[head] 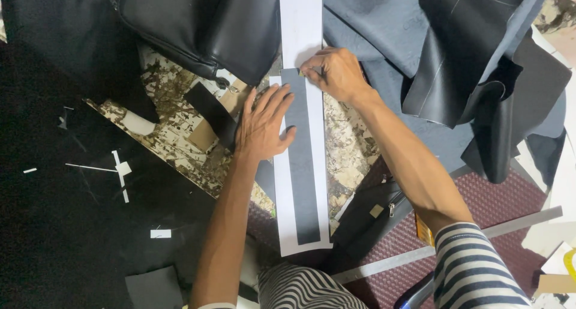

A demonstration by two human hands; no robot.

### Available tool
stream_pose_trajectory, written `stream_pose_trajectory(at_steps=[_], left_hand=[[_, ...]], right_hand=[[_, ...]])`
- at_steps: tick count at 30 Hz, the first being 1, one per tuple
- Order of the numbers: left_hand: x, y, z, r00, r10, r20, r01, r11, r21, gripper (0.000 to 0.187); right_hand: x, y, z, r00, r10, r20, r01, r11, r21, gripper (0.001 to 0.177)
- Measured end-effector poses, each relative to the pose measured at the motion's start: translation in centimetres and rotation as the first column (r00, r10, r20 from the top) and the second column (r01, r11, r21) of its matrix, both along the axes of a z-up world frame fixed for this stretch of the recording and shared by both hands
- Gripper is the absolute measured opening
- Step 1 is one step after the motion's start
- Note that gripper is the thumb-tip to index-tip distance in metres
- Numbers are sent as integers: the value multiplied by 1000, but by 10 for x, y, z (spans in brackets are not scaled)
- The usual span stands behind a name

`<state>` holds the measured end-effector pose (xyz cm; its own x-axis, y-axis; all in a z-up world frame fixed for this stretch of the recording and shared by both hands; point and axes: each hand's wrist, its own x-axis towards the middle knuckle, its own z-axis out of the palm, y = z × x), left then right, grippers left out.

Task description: Cutting leather strips and applying adhesive to assemble leather components on a workbench.

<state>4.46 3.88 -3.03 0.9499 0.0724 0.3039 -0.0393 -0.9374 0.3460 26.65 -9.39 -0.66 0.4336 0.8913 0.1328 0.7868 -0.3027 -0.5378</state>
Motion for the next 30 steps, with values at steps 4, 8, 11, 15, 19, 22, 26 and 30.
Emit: stream_pose_trajectory(at_steps=[4,8,11,15,19,22,26,30], left_hand=[[0,1,-2,1000,-9,21,9,1000,-18,66],[-1,1,-3,1000,-11,17,11,1000,0,68],[0,1,-3,1000,-6,17,6,1000,-3,68],[-1,0,-1,1000,-8,7,8,1000,0,68],[0,0,-1,1000,-11,3,11,1000,-9,68],[0,0,-1,1000,-8,-1,8,1000,-15,68],[0,0,0,1000,-8,0,8,1000,-21,68],[-1,-1,2,1000,2,3,-2,1000,-14,68]], right_hand=[[-2,0,-6,1000,8,29,-8,1000,1,6],[-8,-4,1,999,41,21,-40,999,-7,10],[-16,-8,5,997,65,42,-66,998,21,6],[-6,-6,-5,997,51,62,-54,998,44,6],[5,1,-9,995,30,94,-38,996,80,5],[3,3,-5,989,36,140,-50,994,93,4],[-10,-7,2,978,76,196,-92,993,77,6],[-13,-7,-1,981,74,181,-89,993,75,8]])
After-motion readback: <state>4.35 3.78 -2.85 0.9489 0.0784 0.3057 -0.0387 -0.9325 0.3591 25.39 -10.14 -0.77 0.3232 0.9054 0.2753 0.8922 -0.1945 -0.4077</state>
